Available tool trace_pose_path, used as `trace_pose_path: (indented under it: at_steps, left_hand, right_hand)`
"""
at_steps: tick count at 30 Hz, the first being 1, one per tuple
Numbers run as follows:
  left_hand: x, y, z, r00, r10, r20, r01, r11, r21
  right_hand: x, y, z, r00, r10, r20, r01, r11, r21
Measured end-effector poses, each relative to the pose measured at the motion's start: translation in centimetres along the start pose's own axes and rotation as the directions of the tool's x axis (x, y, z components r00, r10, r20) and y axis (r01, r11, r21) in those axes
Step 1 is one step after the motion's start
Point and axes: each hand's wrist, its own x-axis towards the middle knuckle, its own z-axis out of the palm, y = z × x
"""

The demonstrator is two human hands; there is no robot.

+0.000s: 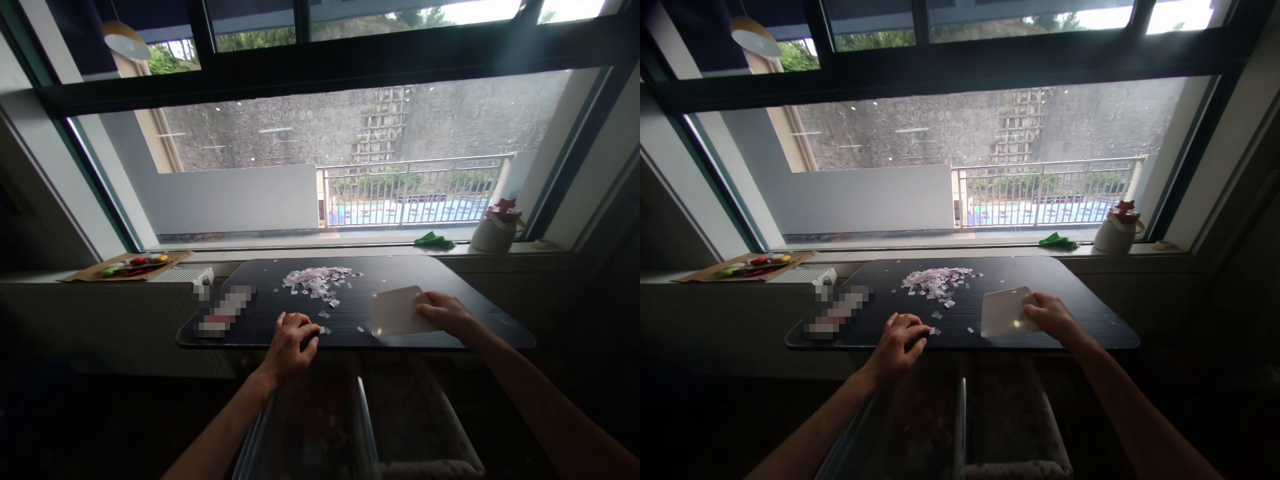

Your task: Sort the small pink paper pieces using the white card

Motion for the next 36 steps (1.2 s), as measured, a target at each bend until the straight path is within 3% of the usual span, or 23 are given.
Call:
trace_pose_path:
  at_steps: [2,5,10,13,16,21,31,36]
  left_hand:
    - [0.0,-0.1,0.0,1.0,-0.002,-0.001,0.002,1.0,-0.004]
    - [0.0,-0.2,0.1,1.0,-0.002,-0.005,0.002,1.0,-0.004]
    - [0.0,-0.4,0.1,1.0,0.007,-0.006,-0.006,1.0,0.007]
    - [0.0,-0.4,0.2,1.0,0.015,-0.014,-0.015,1.0,0.004]
    - [0.0,-0.5,0.3,1.0,0.013,-0.019,-0.013,1.0,-0.002]
    - [-0.1,-0.6,0.4,0.999,0.027,-0.032,-0.027,1.0,0.005]
    - [0.0,-0.2,0.0,1.0,0.014,-0.009,-0.014,1.0,0.006]
    - [0.0,-0.3,0.0,1.0,0.008,-0.003,-0.008,1.0,0.014]
  right_hand:
    - [0.0,0.1,-0.7,1.0,0.031,0.001,-0.031,0.995,0.09]
    - [0.2,-0.5,0.1,0.998,0.058,0.035,-0.064,0.971,0.229]
    - [0.9,-0.5,1.7,0.996,0.047,0.078,-0.059,0.985,0.162]
    - [0.9,0.9,0.3,0.995,0.063,0.073,-0.072,0.989,0.132]
    - [0.8,1.8,-1.2,0.995,0.07,0.074,-0.085,0.972,0.218]
    - [0.7,2.0,-1.4,0.994,0.104,0.026,-0.108,0.965,0.238]
    - [-0.2,2.8,-1.5,0.974,0.079,0.211,-0.133,0.957,0.257]
    - [-0.1,2.2,-0.9,0.972,0.08,0.221,-0.144,0.945,0.294]
